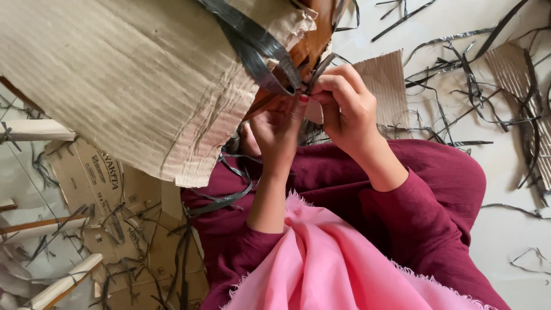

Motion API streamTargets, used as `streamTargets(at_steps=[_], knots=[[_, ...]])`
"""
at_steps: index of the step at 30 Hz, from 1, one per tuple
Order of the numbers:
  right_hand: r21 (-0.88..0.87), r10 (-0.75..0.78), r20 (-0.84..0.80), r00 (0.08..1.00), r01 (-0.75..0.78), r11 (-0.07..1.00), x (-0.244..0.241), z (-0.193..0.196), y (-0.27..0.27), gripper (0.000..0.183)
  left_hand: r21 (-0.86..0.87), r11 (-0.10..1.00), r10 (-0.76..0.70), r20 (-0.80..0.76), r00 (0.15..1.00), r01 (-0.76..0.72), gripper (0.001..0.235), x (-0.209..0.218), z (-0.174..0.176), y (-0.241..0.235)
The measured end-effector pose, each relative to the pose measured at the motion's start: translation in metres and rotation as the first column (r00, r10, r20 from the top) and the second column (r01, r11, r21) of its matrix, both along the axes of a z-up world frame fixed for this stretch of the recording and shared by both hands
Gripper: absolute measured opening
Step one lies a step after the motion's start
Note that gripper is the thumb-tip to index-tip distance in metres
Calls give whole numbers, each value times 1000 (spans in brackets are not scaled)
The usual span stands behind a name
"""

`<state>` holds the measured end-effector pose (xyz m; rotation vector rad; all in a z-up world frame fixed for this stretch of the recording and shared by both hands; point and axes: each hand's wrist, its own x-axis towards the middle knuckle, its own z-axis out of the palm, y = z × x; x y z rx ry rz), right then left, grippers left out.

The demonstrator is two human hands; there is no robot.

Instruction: Tying thin flexible strips onto a frame to secure them as part of a manual assembly process.

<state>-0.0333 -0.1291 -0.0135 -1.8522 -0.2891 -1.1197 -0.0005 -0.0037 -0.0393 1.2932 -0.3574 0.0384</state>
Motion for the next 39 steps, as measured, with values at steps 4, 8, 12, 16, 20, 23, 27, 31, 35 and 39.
streamTargets(at_steps=[4, 8, 12, 16, 20, 23, 27, 31, 35, 39], knots=[[-3, 3, -8, 1000, -3, 1000, -3, 6, 2, 8, 16, 1000, -4, -27, 1000, 4, 16, -5, 9, -1], [-27, -10, -48, 999, 9, 1000, -11, 15, -1, 6, -81, 989, 118, -116, 986, -128, 20, -8, -31, 2], [-75, -51, -49, 998, 47, 996, -14, 19, -4, 9, -310, 939, 69, -252, 965, -148, 17, -6, -58, -10], [-171, -145, -79, 986, 130, 977, -18, 26, -17, 17, -536, 834, -76, -352, 933, -135, 23, 1, -61, -19], [-162, -194, -119, 974, 174, 971, -14, 21, -26, 17, -635, 746, -106, -410, 906, -200, 27, 3, -56, -26], [-98, -131, -118, 984, 120, 988, -8, 18, -28, 26, -650, 735, -136, -421, 897, -193, 30, 2, -49, -27], [-68, -90, -118, 989, 82, 994, -10, 14, -30, 20, -596, 787, -149, -431, 890, -157, 20, 5, -36, -16], [47, -25, -454, 891, 52, 998, -25, 4, -34, 9, -315, 949, -107, -256, 961, 21, 27, 12, -27, 16], [-99, -23, -876, 482, -132, 986, -40, 18, -19, 13, 20, 995, -92, -299, 950, 103, 31, 2, -22, 54], [-161, -76, -973, 218, -404, 900, -27, -34, 1, 18, 309, 935, -65, -331, 941, 174, 28, 1, -128, 125]])
